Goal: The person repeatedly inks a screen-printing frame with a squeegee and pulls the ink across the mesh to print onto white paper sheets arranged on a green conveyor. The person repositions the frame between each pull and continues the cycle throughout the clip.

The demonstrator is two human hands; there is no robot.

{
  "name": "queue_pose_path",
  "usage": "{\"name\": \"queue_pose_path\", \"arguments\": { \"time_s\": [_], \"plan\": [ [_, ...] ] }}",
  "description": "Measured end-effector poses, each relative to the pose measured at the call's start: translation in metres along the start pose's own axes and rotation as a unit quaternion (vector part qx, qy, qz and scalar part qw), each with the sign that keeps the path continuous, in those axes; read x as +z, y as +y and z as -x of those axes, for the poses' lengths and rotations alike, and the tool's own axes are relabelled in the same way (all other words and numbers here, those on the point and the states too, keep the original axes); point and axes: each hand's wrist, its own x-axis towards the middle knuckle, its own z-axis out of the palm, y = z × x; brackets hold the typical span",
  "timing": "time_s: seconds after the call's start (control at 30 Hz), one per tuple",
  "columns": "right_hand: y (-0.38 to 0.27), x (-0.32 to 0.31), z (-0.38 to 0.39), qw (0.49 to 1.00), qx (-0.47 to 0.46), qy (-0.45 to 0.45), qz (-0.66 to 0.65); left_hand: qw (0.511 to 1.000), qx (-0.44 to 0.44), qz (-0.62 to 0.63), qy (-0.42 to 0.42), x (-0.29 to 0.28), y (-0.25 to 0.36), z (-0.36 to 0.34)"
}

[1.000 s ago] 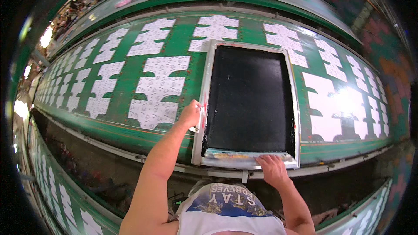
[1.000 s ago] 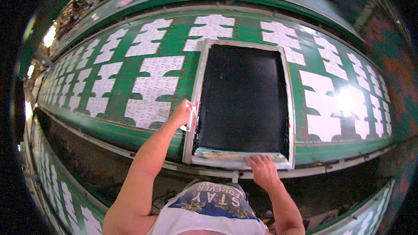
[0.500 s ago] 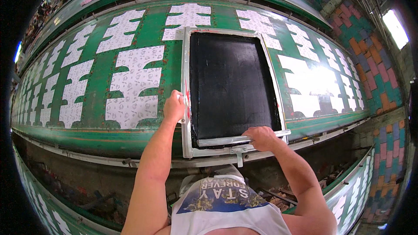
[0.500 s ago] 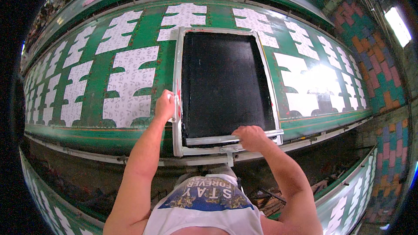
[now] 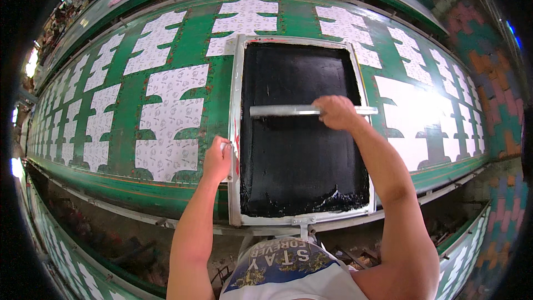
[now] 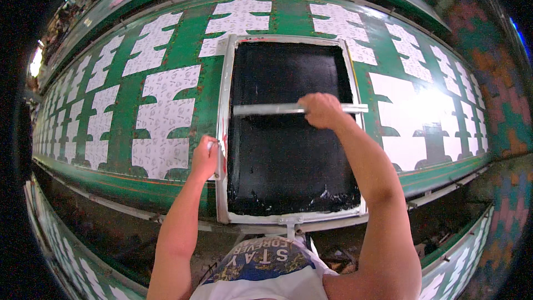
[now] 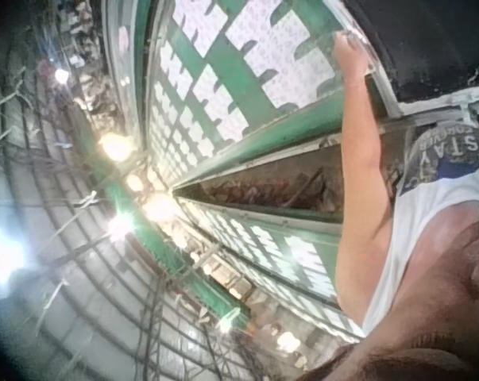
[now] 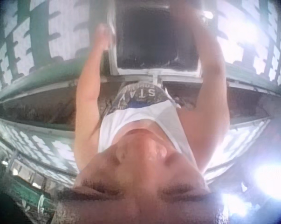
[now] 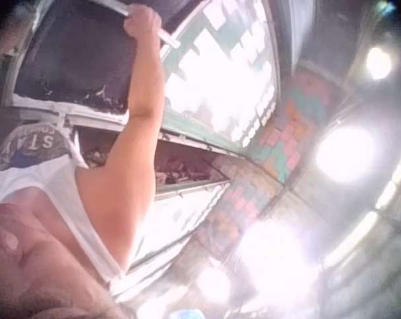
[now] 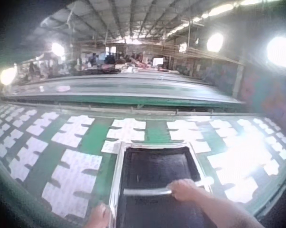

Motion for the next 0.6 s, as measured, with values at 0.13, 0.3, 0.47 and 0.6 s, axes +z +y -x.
{"name": "queue_pose_path", "arguments": {
  "time_s": [0.13, 0.3, 0.47, 0.6],
  "plan": [
    [0.049, -0.006, -0.086, 0.999, 0.013, 0.036, 0.012, 0.999, -0.033, -0.027, -0.006, -0.001, 0.004, 0.000],
    [0.085, -0.014, -0.167, 0.996, 0.013, 0.074, 0.042, 0.999, -0.020, -0.027, -0.001, 0.001, 0.004, -0.003],
    [0.107, -0.021, -0.207, 0.995, 0.062, 0.072, 0.027, 0.999, -0.013, -0.045, 0.000, 0.001, 0.005, -0.004],
    [0.121, -0.023, -0.223, 0.993, 0.035, 0.112, 0.030, 0.999, 0.004, -0.048, 0.009, 0.002, 0.006, -0.005]
  ]
}}
